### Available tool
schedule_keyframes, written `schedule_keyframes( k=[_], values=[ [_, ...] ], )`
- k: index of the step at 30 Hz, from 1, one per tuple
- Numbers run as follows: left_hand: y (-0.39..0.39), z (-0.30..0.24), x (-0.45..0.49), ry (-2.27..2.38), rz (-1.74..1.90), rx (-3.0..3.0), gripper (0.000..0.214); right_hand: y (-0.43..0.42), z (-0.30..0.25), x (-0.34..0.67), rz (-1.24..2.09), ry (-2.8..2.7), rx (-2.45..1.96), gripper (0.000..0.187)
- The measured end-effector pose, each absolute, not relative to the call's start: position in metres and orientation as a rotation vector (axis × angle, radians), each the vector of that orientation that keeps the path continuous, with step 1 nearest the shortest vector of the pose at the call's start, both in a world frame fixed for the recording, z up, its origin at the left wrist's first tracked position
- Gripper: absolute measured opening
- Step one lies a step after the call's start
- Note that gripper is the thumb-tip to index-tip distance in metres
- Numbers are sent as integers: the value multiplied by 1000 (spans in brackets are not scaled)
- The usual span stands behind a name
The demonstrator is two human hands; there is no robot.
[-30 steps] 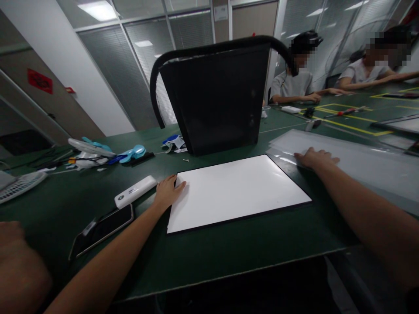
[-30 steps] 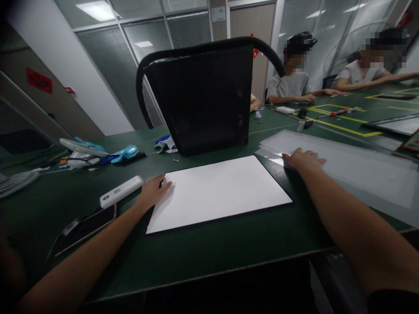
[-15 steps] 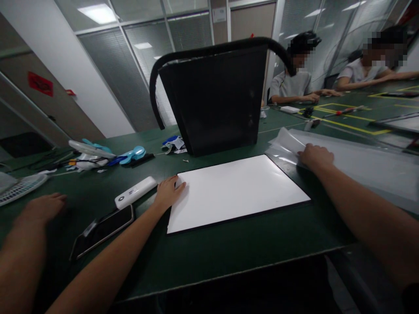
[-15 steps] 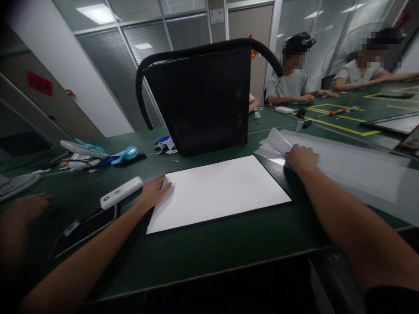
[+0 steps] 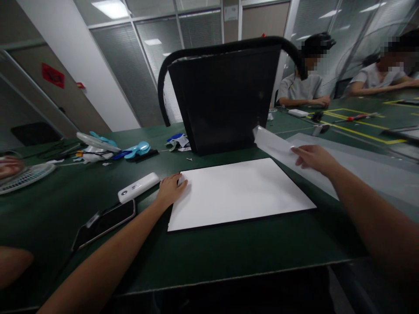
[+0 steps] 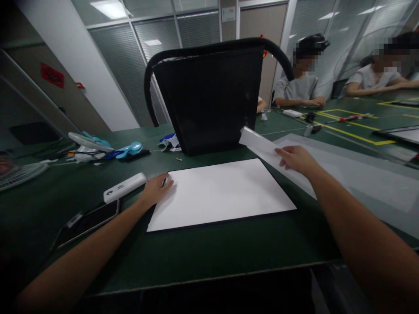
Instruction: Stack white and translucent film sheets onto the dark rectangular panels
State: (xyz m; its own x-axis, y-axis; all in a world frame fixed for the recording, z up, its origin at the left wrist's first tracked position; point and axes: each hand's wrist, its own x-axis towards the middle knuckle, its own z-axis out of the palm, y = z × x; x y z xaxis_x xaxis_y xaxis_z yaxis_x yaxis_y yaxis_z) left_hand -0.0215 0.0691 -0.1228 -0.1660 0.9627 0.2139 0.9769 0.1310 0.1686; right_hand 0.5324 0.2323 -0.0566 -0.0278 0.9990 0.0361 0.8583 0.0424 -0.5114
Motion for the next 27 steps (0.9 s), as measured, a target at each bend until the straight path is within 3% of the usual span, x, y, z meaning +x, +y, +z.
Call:
schedule_keyframes(
  k=[6,11,15,18,22,27],
  values=[
    [70,-124,-24,-2313,-460,-2006,56,191,-61,478,895,-2274,-1441,54],
    [70,-124,-26,-2342,-579,-2001,59,150,-61,431,1076,-2483,-1157,75],
    [68,-122,-26,-2360,-676,-2002,63,122,-57,411,1259,-2622,-848,74],
    [67,-119,-24,-2383,-649,-1992,60,122,-60,411,1080,-2716,-755,67],
    [67,-119,-22,-2416,-600,-1947,58,154,-76,429,628,-2652,-983,71],
    [68,-120,-22,-2387,-587,-1973,57,201,-100,464,326,-2607,-1158,69]
  ],
)
